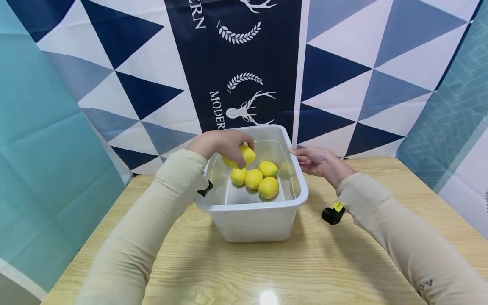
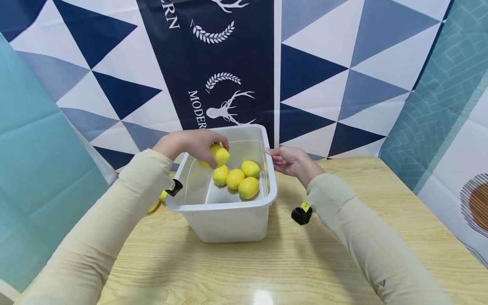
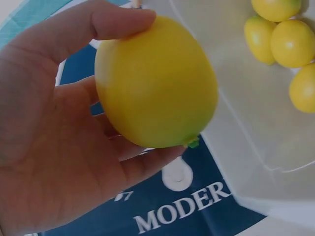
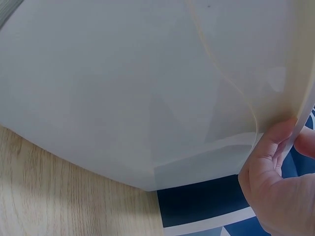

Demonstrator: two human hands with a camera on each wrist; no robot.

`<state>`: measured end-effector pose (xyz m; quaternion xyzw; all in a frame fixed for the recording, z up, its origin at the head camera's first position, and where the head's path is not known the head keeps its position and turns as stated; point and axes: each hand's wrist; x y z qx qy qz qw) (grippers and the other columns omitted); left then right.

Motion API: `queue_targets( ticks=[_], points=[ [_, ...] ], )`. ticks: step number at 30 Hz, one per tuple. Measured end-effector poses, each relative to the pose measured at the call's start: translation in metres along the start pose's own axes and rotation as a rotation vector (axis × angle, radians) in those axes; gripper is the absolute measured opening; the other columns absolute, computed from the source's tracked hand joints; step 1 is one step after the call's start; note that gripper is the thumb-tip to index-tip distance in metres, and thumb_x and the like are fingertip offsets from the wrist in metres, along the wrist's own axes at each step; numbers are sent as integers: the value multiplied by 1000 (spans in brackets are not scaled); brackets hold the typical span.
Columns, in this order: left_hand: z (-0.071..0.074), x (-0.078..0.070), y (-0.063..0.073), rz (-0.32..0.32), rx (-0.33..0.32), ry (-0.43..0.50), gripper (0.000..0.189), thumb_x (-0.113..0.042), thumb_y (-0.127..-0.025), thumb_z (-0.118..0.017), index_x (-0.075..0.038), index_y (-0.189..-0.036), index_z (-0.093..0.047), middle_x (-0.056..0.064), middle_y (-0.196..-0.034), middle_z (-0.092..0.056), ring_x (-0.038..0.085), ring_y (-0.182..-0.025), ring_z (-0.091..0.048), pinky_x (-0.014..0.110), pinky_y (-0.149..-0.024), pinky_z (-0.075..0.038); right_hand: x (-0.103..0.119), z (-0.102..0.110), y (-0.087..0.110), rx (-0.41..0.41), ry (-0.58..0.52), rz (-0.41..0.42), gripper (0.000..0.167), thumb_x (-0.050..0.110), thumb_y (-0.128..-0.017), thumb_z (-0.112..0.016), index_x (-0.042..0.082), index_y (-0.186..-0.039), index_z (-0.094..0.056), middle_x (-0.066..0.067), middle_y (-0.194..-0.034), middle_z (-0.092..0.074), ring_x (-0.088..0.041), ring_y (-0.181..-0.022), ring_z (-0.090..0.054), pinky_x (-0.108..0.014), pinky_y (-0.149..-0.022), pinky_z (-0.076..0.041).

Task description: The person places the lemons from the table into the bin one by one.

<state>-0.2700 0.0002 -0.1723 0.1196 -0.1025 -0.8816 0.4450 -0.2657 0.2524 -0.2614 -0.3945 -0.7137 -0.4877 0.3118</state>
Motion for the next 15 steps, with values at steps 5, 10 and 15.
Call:
queue_targets(
  ticks=[5,10,15],
  points=[
    [-7,-1,-15,17,14,35,47,-19,-76,-74,-20,-118,-55,1,-116,-57,21,-103,-53,33,-90,-50,-1,0,0,-7,-10,8,16,16,-95,-57,10,-107,-48,1,-77,-69,-7,-74,-66,-20,-74,-59],
    [-17,-2,-25,52,70,24,49,-17,-75,-75,-20,-118,-53,2,-117,-56,22,-105,-52,33,-91,-49,-2,-1,-1,-7,-25,3,18,15,-94,-58,11,-108,-48,0,-80,-68,-8,-76,-65,-20,-75,-59],
    [-19,-2,-27,96,90,-18,48,-14,-77,-72,-20,-122,-55,2,-124,-56,22,-109,-51,36,-96,-47,-3,1,0,-10,-34,7,17,15,-94,-58,11,-108,-48,0,-79,-69,-8,-75,-66,-20,-74,-59]
  ],
)
Point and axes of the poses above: each hand's wrist, its own y-axis away from the middle knuckle, its own z-axis out of the back of the hand, x = y × z
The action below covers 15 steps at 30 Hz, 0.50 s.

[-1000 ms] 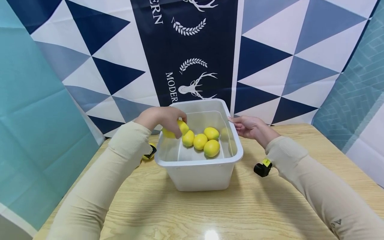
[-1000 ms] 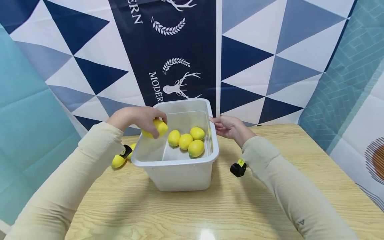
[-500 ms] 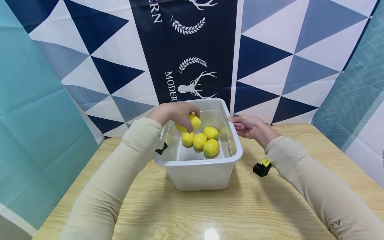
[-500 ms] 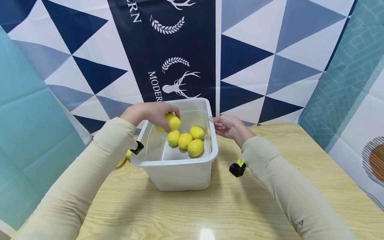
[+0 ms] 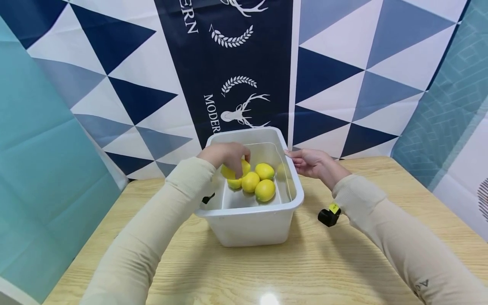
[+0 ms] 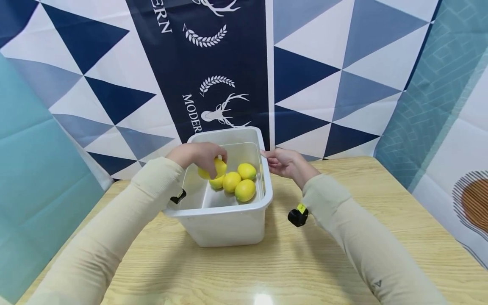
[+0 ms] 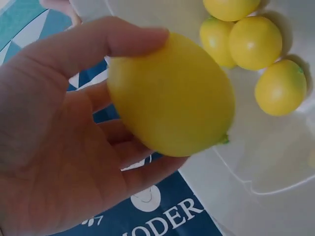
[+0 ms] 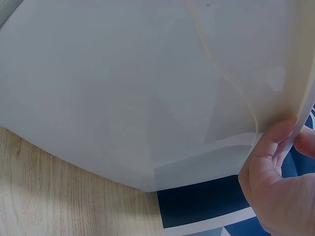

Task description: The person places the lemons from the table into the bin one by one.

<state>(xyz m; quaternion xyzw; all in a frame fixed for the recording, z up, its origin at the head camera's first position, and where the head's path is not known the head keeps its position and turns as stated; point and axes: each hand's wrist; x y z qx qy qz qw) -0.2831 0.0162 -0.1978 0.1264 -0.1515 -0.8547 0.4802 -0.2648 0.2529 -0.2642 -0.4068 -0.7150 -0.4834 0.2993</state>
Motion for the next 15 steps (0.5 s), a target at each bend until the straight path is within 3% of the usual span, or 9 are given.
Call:
queue_targets(
  ticks=[4,8,12,15],
  points=[
    [3,7,8,17,-39,7,49,-17,-80,-70,-19,-127,-57,3,-132,-55,22,-116,-51,40,-103,-46,-1,-3,0,-7,11,-4,17,15,-94,-58,11,-108,-48,1,-80,-69,-8,-76,-66,-19,-75,-58],
    [8,15,20,-23,-119,20,47,-23,-84,-70,-18,-128,-57,7,-137,-54,24,-125,-50,42,-106,-46,-2,-4,2,-11,33,0,16,15,-95,-57,11,-107,-48,1,-77,-70,-7,-74,-66,-19,-74,-58],
    [10,27,34,-71,-265,21,42,-24,-87,-67,-13,-127,-58,10,-136,-56,27,-128,-50,43,-108,-44,0,-4,3,-3,51,13,14,14,-96,-55,10,-106,-47,2,-75,-70,-6,-73,-66,-19,-72,-58],
    [8,38,43,-48,-389,58,42,-25,-87,-66,-11,-126,-58,12,-135,-56,28,-126,-51,45,-107,-45,2,-4,2,3,49,11,14,15,-96,-55,9,-106,-47,2,-75,-70,-6,-73,-66,-19,-73,-58]
  ],
)
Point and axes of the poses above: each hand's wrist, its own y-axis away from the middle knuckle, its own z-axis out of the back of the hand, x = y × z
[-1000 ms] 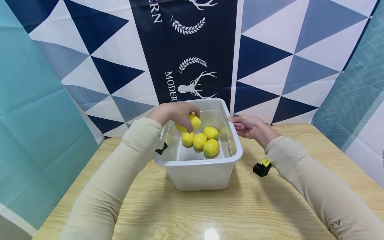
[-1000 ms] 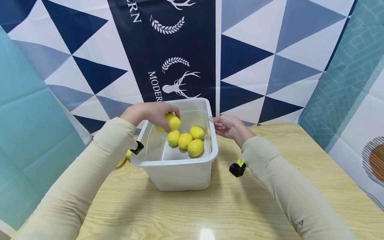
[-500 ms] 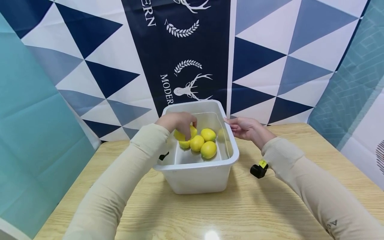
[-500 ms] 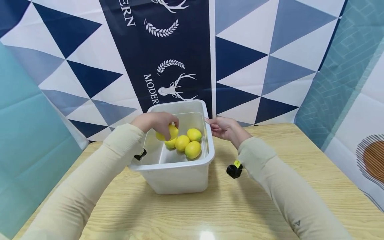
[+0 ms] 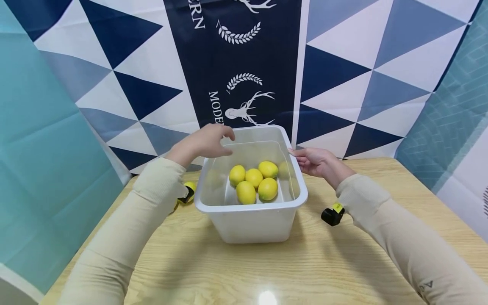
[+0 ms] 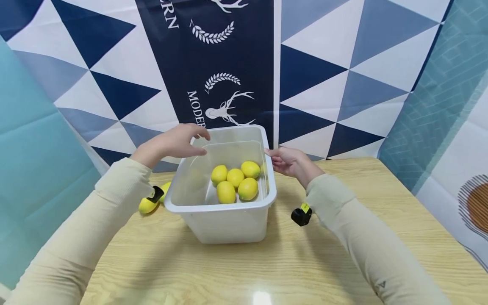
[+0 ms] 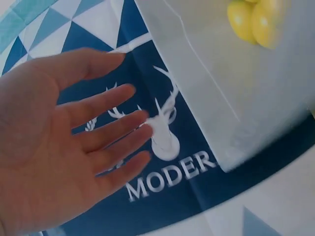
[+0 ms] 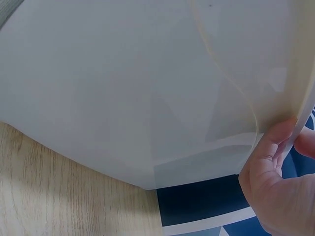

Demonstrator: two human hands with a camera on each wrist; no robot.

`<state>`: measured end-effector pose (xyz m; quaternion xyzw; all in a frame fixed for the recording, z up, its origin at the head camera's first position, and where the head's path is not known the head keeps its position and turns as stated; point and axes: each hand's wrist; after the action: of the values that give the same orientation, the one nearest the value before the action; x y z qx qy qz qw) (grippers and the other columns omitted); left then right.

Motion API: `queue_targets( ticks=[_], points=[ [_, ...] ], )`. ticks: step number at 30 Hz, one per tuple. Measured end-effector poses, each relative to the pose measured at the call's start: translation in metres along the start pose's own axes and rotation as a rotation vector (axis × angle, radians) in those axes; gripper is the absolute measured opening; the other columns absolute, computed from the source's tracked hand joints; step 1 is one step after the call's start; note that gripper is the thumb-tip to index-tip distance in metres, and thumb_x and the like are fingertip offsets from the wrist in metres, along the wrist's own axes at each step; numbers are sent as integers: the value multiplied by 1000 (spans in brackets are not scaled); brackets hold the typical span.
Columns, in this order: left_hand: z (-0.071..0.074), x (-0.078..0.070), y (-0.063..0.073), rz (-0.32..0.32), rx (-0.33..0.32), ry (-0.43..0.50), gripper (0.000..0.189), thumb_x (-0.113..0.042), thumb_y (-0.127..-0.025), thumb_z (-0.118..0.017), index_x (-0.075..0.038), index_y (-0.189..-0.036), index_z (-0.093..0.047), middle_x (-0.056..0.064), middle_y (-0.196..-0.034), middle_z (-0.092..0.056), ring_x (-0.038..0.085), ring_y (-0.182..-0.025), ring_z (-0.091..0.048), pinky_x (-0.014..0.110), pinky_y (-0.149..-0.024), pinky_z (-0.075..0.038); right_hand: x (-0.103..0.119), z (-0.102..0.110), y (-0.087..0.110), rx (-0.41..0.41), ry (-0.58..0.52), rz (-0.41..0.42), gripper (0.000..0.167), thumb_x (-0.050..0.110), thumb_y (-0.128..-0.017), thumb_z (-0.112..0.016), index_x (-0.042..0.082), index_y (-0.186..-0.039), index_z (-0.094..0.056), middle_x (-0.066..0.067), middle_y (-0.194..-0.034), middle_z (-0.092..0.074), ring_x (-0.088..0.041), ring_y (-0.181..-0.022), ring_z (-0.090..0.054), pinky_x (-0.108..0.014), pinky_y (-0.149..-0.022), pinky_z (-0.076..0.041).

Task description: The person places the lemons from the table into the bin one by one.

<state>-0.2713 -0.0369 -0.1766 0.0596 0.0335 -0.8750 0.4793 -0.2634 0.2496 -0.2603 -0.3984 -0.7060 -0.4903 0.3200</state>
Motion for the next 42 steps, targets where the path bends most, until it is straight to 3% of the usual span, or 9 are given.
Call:
queue_targets(
  ticks=[6,13,21,28,38,42],
  points=[
    [-6,21,15,147,-203,67,47,-30,-87,-64,-9,-128,-55,13,-135,-54,30,-124,-51,48,-105,-46,2,4,-1,1,-5,-6,17,16,-95,-58,10,-107,-47,2,-77,-70,-6,-76,-66,-19,-78,-58],
    [-23,45,24,209,-301,189,52,-34,-86,-64,-10,-131,-52,12,-138,-50,31,-126,-48,50,-104,-46,3,6,-1,-14,-3,-7,17,16,-95,-57,11,-107,-47,2,-78,-69,-6,-75,-66,-18,-76,-58],
    [-45,67,31,238,-302,269,52,-35,-87,-61,-9,-131,-51,14,-138,-50,34,-125,-48,52,-102,-46,2,12,-5,27,-6,-3,9,14,-97,-51,9,-103,-47,1,-75,-70,-6,-72,-66,-17,-71,-57],
    [-66,83,32,208,-283,278,51,-32,-88,-63,-6,-130,-50,16,-136,-51,36,-124,-49,52,-103,-46,2,12,-3,15,-22,-4,12,14,-96,-53,9,-105,-47,0,-75,-70,-6,-72,-67,-18,-71,-58],
    [-101,85,27,237,-354,251,74,-36,-78,-69,-13,-142,-39,18,-144,-41,38,-133,-38,57,-111,-35,3,12,-2,16,-30,-8,13,14,-96,-53,9,-106,-46,0,-74,-71,-7,-71,-67,-19,-71,-58],
    [-114,85,25,203,-346,232,70,-34,-81,-67,-12,-142,-40,19,-143,-43,40,-131,-40,56,-111,-36,3,10,-2,21,-19,-4,13,15,-96,-54,9,-106,-46,0,-74,-71,-7,-71,-67,-19,-71,-58]
  ],
)
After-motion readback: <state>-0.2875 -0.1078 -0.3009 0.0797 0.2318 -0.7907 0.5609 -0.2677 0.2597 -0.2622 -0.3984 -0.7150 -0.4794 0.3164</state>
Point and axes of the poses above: each hand's wrist, its own y-axis away from the middle knuckle, its own z-axis out of the back of the hand, x = y × z
